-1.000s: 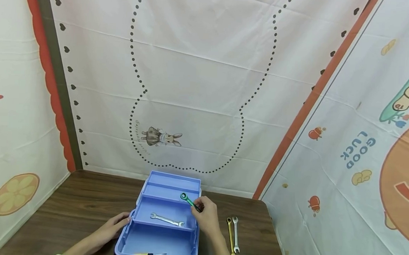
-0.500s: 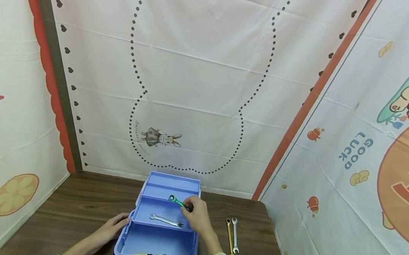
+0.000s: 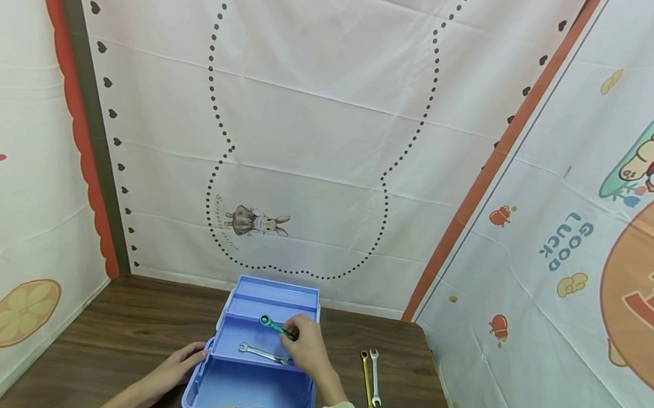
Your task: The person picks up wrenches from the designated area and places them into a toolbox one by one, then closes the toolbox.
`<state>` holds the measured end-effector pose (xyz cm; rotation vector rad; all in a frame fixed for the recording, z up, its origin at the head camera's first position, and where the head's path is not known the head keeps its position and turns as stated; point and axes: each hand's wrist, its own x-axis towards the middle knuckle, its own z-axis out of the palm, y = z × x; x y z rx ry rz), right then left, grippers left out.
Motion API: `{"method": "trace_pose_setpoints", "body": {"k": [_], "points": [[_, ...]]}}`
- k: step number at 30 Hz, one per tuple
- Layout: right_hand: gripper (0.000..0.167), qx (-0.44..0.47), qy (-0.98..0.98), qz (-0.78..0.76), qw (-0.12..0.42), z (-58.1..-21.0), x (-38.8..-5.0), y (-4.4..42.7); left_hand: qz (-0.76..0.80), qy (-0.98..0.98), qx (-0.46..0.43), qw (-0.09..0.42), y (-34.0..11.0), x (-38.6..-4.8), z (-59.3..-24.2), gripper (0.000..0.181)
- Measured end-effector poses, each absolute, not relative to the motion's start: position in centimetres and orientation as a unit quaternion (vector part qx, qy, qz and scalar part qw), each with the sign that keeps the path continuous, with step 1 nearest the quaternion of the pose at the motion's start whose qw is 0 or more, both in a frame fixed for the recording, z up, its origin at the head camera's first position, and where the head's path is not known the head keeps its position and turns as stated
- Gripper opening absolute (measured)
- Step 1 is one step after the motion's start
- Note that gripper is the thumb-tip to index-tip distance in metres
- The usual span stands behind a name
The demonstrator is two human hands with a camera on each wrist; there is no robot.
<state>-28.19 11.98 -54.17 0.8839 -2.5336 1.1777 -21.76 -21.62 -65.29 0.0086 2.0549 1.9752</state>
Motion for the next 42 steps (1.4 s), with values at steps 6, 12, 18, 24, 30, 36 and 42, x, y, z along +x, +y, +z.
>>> {"method": "trace_pose_setpoints", "body": {"k": [6,12,18,24,30,36,42], "points": [[0.014,0.3,-0.859,0.404,0.091,-54.5,-28.3,11.2,0.682,0.716,0.0,0.146,-21.5,-21.7,-65.0,0.073],[0.017,0.317,-0.864,0.378,0.099,-54.9,-28.5,10.3,0.681,0.718,-0.004,0.145,-21.5,-21.7,-65.0,0.074],[0.016,0.32,-0.86,0.388,0.086,-55.4,-28.2,9.5,0.683,0.716,0.001,0.145,-21.5,-21.8,-65.3,0.073],[0.015,0.325,-0.859,0.388,0.081,-55.9,-27.9,8.5,0.683,0.717,0.001,0.142,-21.5,-21.8,-65.3,0.073],[0.014,0.324,-0.862,0.383,0.066,-56.1,-27.7,7.8,0.688,0.711,0.003,0.145,-21.5,-21.7,-65.2,0.075],[0.015,0.326,-0.87,0.366,0.056,-56.4,-27.6,7.3,0.691,0.707,0.008,0.147,-21.6,-21.5,-65.1,0.075],[0.014,0.319,-0.873,0.366,0.05,-56.6,-27.5,7.4,0.691,0.709,0.006,0.144,-21.6,-21.5,-65.1,0.075]]}}
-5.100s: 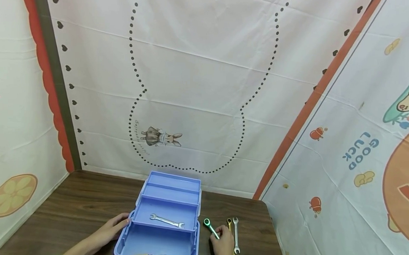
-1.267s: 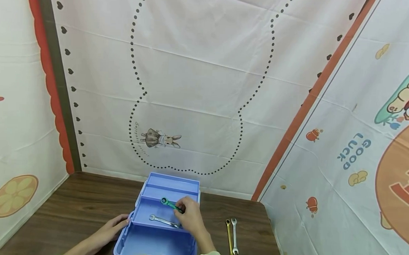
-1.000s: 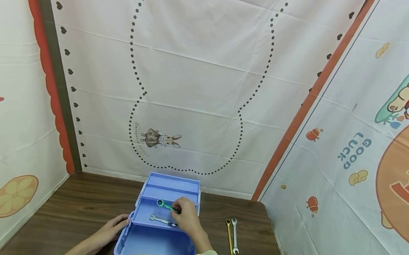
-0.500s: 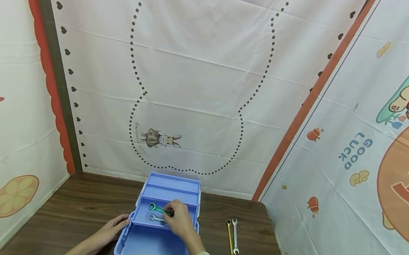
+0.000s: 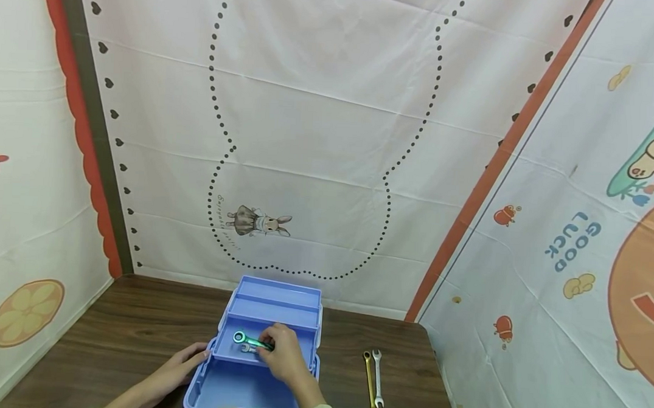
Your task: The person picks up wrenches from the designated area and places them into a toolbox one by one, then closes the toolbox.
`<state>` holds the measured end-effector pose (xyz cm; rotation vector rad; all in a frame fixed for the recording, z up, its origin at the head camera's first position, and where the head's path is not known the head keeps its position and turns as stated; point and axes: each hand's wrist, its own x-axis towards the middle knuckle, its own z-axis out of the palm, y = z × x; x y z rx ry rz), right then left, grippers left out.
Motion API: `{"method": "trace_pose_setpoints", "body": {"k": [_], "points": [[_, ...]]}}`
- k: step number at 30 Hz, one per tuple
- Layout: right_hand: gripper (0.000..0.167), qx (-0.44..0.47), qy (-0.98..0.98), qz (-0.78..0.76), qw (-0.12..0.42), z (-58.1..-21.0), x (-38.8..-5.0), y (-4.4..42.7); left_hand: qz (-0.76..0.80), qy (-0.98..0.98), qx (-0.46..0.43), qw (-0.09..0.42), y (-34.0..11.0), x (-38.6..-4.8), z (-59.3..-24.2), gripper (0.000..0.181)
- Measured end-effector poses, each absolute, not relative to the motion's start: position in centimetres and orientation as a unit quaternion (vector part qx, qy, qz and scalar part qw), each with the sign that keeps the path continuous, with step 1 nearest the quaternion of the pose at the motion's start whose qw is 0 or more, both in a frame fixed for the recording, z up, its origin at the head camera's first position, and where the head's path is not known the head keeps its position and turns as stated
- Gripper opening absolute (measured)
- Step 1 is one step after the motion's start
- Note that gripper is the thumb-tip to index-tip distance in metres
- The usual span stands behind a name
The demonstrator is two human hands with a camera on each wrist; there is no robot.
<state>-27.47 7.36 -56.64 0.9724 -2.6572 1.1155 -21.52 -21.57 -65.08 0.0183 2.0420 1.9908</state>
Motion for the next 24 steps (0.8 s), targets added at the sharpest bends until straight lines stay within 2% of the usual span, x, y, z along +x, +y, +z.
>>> {"method": "trace_pose_setpoints", "body": {"k": [24], "points": [[0.013,0.29,-0.878,0.381,0.009,-57.8,-27.7,7.3,0.694,0.706,0.005,0.145,-21.8,-21.7,-65.5,0.075]]}}
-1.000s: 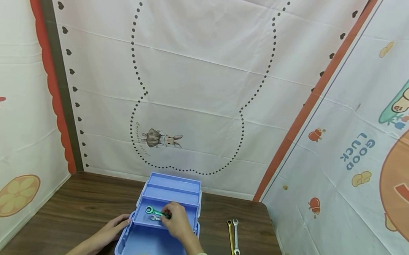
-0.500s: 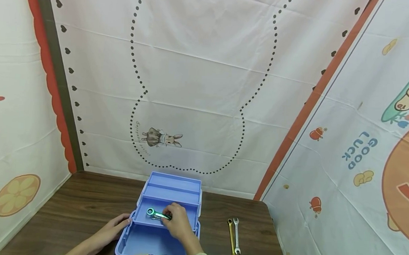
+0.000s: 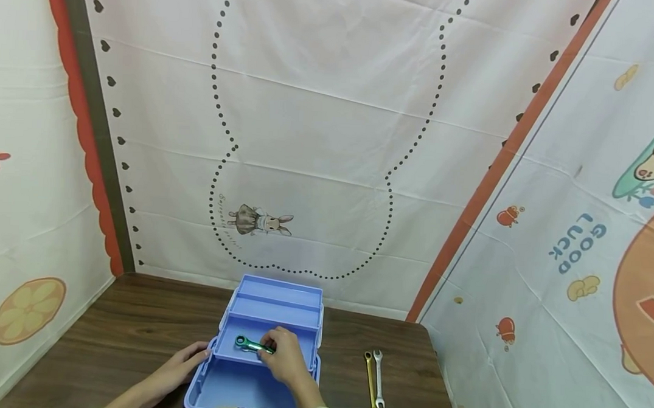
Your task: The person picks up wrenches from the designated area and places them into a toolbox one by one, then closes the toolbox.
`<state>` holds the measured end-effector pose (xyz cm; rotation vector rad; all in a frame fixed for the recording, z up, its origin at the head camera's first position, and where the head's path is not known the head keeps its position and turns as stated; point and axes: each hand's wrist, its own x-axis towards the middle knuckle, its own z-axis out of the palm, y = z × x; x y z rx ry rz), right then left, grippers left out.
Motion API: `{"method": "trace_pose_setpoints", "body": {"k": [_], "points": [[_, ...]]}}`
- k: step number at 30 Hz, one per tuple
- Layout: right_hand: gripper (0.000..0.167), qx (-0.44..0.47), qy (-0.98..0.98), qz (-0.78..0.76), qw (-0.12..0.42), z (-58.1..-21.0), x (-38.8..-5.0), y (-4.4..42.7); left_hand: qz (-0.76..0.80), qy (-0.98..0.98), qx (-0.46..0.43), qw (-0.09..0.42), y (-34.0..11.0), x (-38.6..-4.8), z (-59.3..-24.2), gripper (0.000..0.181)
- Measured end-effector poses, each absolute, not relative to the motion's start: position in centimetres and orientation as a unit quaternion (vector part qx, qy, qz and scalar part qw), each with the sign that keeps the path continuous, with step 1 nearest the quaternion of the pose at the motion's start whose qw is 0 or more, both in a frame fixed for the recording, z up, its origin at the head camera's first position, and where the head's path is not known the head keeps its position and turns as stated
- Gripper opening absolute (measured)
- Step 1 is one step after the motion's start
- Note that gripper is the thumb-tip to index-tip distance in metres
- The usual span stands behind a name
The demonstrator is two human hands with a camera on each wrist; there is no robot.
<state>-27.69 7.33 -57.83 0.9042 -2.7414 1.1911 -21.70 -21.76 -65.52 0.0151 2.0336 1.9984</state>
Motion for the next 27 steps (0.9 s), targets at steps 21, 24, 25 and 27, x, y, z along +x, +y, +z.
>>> {"method": "trace_pose_setpoints", "body": {"k": [21,24,25,27], "points": [[0.01,0.294,-0.872,0.391,0.002,-57.71,-27.64,7.26,0.678,0.723,-0.016,0.133,-21.58,-21.75,-65.36,0.073],[0.011,0.288,-0.873,0.394,-0.001,-57.78,-27.58,7.33,0.682,0.719,-0.008,0.135,-21.53,-21.59,-65.27,0.073],[0.011,0.287,-0.873,0.395,-0.001,-57.8,-27.57,7.35,0.683,0.718,-0.007,0.135,-21.51,-21.57,-65.25,0.073],[0.011,0.283,-0.873,0.397,-0.002,-57.82,-27.55,7.37,0.683,0.717,-0.007,0.136,-21.46,-21.56,-65.23,0.073]]}}
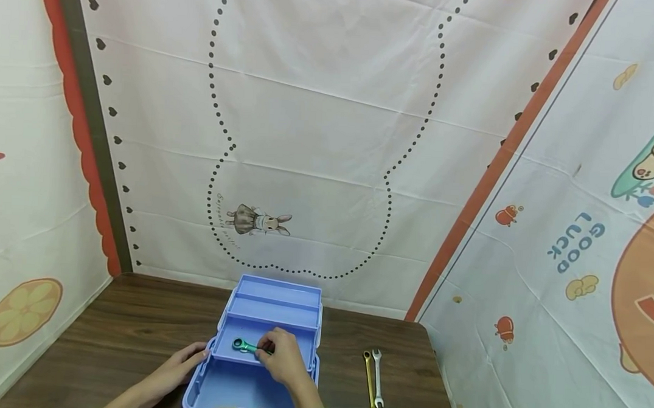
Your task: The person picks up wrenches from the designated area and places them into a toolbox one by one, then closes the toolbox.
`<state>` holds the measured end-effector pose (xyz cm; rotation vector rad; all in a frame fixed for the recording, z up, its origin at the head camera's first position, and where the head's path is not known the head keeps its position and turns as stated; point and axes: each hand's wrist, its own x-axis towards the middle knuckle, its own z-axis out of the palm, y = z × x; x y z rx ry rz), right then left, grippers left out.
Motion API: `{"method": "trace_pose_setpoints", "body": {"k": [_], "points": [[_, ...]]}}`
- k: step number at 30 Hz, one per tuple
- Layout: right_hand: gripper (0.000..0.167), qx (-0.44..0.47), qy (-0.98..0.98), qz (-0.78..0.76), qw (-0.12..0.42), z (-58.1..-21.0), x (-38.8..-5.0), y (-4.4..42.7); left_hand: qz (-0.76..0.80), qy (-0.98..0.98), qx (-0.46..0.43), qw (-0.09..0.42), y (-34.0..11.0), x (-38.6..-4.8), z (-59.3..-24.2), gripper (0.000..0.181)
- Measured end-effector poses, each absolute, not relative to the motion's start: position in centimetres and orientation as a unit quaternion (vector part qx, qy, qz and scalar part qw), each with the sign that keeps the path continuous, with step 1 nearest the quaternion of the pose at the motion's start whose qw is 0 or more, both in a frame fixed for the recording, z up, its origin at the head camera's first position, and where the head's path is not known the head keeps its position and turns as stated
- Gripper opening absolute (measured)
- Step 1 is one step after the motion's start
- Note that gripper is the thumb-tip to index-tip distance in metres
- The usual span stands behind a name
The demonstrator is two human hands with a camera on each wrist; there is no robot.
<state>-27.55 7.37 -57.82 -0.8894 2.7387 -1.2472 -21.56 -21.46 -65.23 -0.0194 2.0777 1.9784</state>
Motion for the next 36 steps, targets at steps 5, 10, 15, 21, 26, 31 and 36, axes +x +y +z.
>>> {"method": "trace_pose_setpoints", "body": {"k": [5,10,15,21,26,31,36], "points": [[0.011,-0.28,0.869,-0.408,-0.002,-57.9,-27.6,7.4,0.671,0.729,-0.023,0.131,-21.3,-21.7,-65.3,0.074],[0.01,-0.28,0.863,-0.421,-0.026,-58.1,-27.5,7.5,0.672,0.729,-0.024,0.129,-21.3,-21.7,-65.3,0.074],[0.01,-0.273,0.852,-0.445,-0.046,-58.0,-27.5,7.7,0.684,0.717,-0.009,0.135,-21.4,-21.7,-65.4,0.075],[0.008,-0.276,0.832,-0.48,-0.005,-57.1,-27.8,8.2,0.687,0.713,-0.003,0.138,-21.6,-21.8,-65.8,0.074],[0.009,-0.291,0.826,-0.482,0.017,-55.8,-27.5,9.4,0.687,0.713,-0.007,0.136,-21.6,-21.6,-65.5,0.073],[0.009,-0.308,0.828,-0.469,-0.015,-54.8,-27.4,11.7,0.689,0.712,-0.006,0.137,-21.5,-21.7,-65.4,0.074],[0.01,-0.302,0.838,-0.452,-0.052,-53.9,-27.5,14.5,0.69,0.71,-0.007,0.138,-21.5,-21.7,-65.7,0.074]]}}
